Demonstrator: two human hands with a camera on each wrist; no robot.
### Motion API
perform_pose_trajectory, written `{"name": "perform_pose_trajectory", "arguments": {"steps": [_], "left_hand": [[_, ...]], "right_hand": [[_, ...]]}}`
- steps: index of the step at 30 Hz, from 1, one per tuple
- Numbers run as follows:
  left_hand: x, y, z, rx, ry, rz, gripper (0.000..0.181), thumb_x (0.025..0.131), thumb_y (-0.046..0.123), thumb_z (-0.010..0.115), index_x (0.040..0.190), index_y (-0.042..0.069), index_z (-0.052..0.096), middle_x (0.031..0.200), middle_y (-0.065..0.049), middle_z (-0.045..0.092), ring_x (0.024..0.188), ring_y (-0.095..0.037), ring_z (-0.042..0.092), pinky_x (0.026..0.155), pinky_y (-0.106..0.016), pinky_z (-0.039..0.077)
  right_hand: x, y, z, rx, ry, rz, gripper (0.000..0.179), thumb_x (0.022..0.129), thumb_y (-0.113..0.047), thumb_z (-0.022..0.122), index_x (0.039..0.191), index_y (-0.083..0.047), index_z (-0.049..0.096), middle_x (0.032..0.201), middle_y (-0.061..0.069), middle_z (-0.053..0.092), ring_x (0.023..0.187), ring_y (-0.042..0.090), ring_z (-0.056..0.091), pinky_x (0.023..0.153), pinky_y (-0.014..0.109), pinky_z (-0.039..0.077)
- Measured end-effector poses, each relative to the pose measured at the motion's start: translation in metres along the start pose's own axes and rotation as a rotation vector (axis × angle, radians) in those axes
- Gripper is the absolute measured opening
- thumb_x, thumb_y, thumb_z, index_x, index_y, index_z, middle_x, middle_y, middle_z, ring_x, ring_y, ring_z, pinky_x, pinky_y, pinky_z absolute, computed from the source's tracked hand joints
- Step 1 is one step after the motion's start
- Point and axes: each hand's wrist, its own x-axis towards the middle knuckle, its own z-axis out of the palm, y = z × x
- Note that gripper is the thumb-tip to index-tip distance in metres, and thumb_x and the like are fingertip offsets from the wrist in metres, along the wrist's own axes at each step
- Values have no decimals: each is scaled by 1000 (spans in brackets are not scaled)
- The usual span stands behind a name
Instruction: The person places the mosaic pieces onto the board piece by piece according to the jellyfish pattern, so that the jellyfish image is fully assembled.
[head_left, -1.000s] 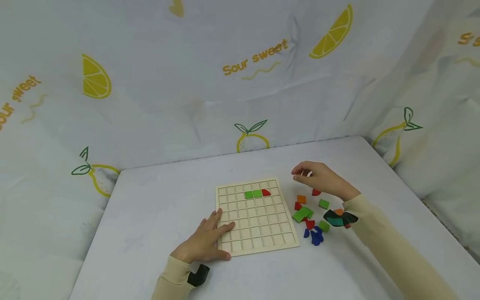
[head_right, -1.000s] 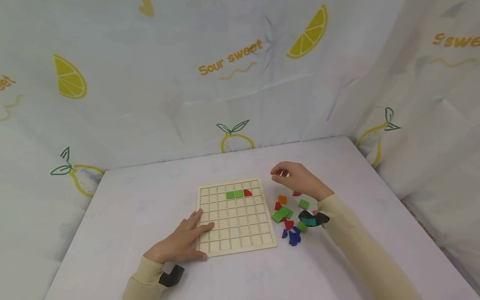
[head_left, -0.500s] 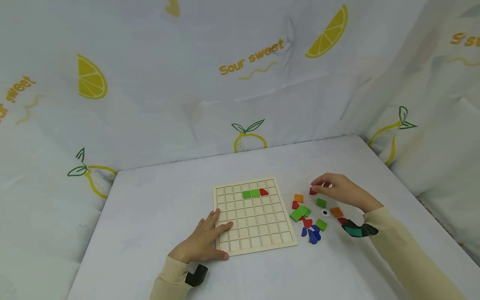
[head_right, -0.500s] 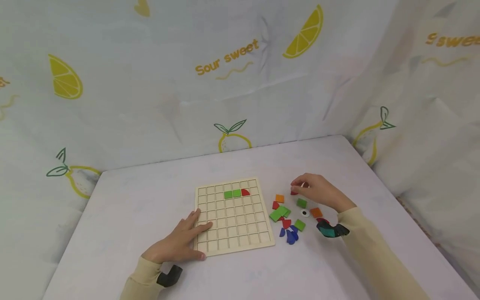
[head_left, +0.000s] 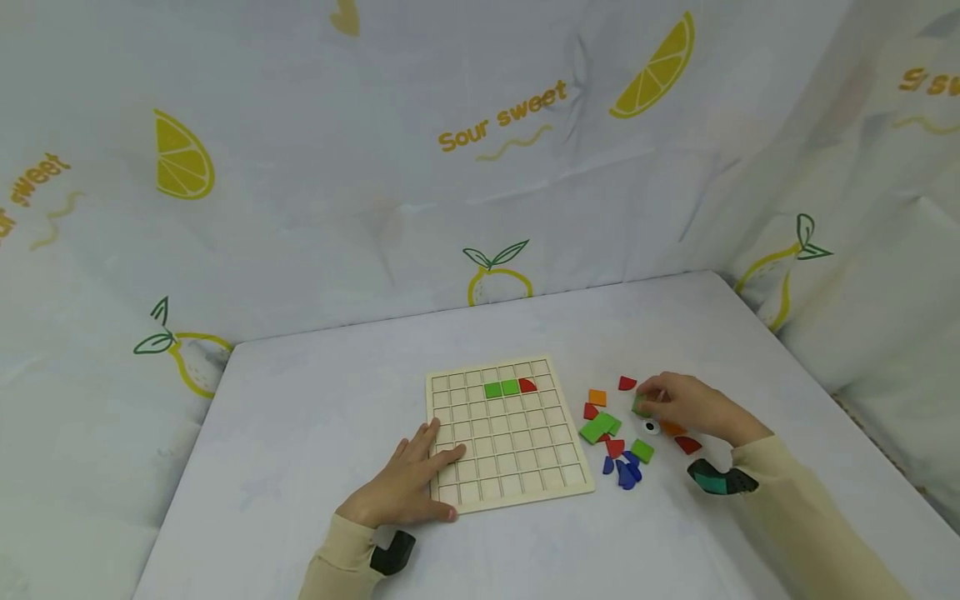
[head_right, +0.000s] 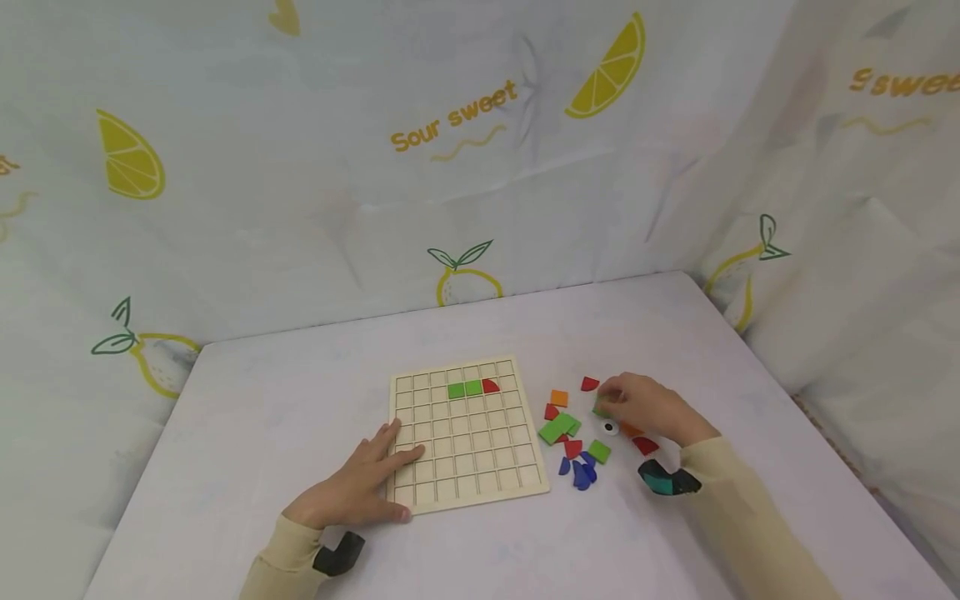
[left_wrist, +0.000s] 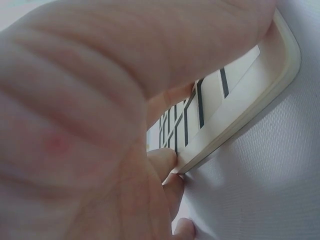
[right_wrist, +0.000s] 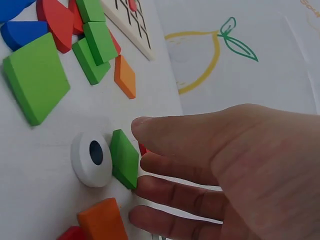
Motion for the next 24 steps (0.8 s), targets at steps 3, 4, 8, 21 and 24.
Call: {"name": "perform_pose_trajectory", "arguments": {"steps": [3, 4, 8, 21, 24], "left_hand": [[0, 0, 0, -2, 2, -3, 87, 78, 36, 86, 153, 17, 47, 170, -22, 4, 159, -41, 5, 127, -64, 8], [0, 0, 0, -1, 2, -3, 87, 78, 36, 86, 153, 17, 47, 170, -22, 4, 159, -41, 5, 127, -64, 8], [0, 0, 1, 6, 4, -5, 87, 77, 37, 86, 153, 18, 47, 170, -22, 5, 159, -41, 5, 127, -64, 8], [-1, 0, -1, 11, 9, 8, 86, 77, 36, 86, 152, 16, 48, 170, -24, 7, 158, -42, 7, 127, -65, 10], [-2, 1, -1, 12, 11, 9, 86, 77, 36, 86, 152, 16, 48, 170, -24, 7, 158, -42, 8, 127, -64, 10]], "right_hand": [[1, -1, 7, -61, 28, 8, 38, 95, -29, 70, 123, -2, 67, 106, 9, 67, 87, 18, 59, 72, 34, 59], [2, -1, 9, -90, 44, 8, 38, 94, -29, 71, 122, -3, 67, 105, 9, 67, 86, 18, 59, 71, 35, 59], [3, -5, 15, -177, 94, -4, 35, 90, -26, 76, 117, -4, 69, 99, 7, 65, 83, 18, 58, 70, 38, 59], [8, -14, 10, -43, 206, -141, 32, 93, -19, 71, 121, -5, 67, 111, 9, 67, 100, 26, 60, 79, 39, 59], [12, -24, 6, -37, 227, -192, 33, 93, -17, 72, 122, -4, 67, 112, 9, 68, 100, 26, 62, 80, 36, 58]]}}
